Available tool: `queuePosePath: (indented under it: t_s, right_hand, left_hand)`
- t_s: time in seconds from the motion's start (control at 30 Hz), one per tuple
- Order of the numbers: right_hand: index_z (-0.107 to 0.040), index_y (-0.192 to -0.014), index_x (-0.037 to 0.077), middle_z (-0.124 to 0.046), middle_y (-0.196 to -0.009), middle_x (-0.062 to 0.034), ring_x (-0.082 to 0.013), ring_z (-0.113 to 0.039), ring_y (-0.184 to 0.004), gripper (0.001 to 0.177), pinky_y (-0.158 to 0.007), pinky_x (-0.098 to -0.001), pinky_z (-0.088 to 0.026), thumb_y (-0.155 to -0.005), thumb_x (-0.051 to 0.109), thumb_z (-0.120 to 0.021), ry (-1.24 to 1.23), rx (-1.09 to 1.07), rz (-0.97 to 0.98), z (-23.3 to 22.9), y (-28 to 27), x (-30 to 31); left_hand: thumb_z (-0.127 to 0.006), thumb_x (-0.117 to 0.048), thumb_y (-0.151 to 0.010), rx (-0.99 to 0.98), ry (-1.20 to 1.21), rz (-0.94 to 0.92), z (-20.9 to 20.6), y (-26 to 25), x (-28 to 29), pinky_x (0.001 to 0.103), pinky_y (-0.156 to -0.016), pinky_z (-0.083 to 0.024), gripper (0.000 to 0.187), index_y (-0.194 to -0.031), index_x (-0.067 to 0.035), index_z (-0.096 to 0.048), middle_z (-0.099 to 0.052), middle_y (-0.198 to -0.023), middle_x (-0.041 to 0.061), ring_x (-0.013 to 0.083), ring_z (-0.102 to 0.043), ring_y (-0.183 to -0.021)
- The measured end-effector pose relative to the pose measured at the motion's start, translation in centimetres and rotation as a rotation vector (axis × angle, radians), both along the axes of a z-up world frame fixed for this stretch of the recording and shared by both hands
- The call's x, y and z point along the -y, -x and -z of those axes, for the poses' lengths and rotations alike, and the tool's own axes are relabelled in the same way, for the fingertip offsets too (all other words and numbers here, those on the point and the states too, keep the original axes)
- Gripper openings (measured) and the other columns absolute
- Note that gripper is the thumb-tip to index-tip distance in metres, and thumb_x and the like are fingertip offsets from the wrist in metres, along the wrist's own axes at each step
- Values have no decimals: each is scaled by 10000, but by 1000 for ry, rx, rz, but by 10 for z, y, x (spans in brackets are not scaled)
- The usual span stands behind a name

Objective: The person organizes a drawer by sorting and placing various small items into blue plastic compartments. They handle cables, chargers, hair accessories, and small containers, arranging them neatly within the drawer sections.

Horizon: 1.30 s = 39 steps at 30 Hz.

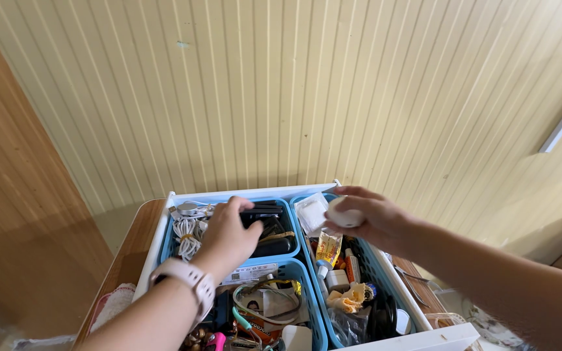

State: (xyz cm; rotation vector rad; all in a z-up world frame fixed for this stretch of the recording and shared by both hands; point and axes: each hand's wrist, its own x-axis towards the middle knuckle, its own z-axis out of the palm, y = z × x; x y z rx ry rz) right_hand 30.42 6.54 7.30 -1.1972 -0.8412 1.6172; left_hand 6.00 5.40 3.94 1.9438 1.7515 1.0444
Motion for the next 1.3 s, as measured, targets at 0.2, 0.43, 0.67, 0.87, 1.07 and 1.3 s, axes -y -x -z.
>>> queuePosePath:
  t_s: [0.2,0.43,0.67,0.87,1.07,1.3]
  right_hand:
    - [-420,-1225,78,-425,-1202,-202,-328,-522,-1075,524,-876,-427,-513,-724,-34,-522,-25,70,-192,4,21,-2]
    - [-453,-1187,-25,-550,-1102,-159,-259,-576,-1044,499,-911,-334,-489,-740,93,-642,-140,103,-216,16,19,-14]
    - [-498,-1146,-19,-581,-1061,-156,-257,-600,-989,455,-851,-310,-523,-745,136,-649,-90,179,-115,-5,13,-7]
    - [-452,-1200,13,-549,-1072,-162,-239,-585,-949,464,-843,-330,-522,-784,174,-581,-64,151,-351,-26,-3,-7]
    - [-429,-1228,15,-505,-1142,-138,-224,-552,-1006,472,-854,-362,-513,-791,128,-569,-75,165,-264,-29,-17,-6]
    - [-389,-1193,-18,-434,-1159,-205,-345,-553,-1020,418,-861,-379,-529,-826,132,-522,44,-77,83,-34,-58,-19]
  left_hand:
    - [-569,-318,-807,298,461,85,-24,-35,-16,318,-684,-552,346,-1060,-83,-558,-624,-986,59,194,-642,-831]
    - [-488,-335,-867,497,636,298,-32,-57,-23,276,-658,-554,334,-1044,-75,-598,-636,-982,63,149,-621,-867]
    - [-598,-272,-799,784,708,342,-42,-62,-25,293,-649,-576,323,-1007,-25,-603,-640,-952,117,209,-644,-835]
    - [-663,-194,-759,848,629,305,-62,-71,-19,314,-706,-572,319,-1015,-48,-542,-623,-944,79,185,-639,-856]
    - [-561,-288,-821,776,672,275,-69,-81,-16,295,-714,-546,311,-1052,-79,-543,-622,-932,66,160,-624,-829]
    - [-574,-247,-830,-61,479,358,-25,-88,-16,249,-694,-567,192,-931,-97,-640,-686,-811,62,119,-664,-720]
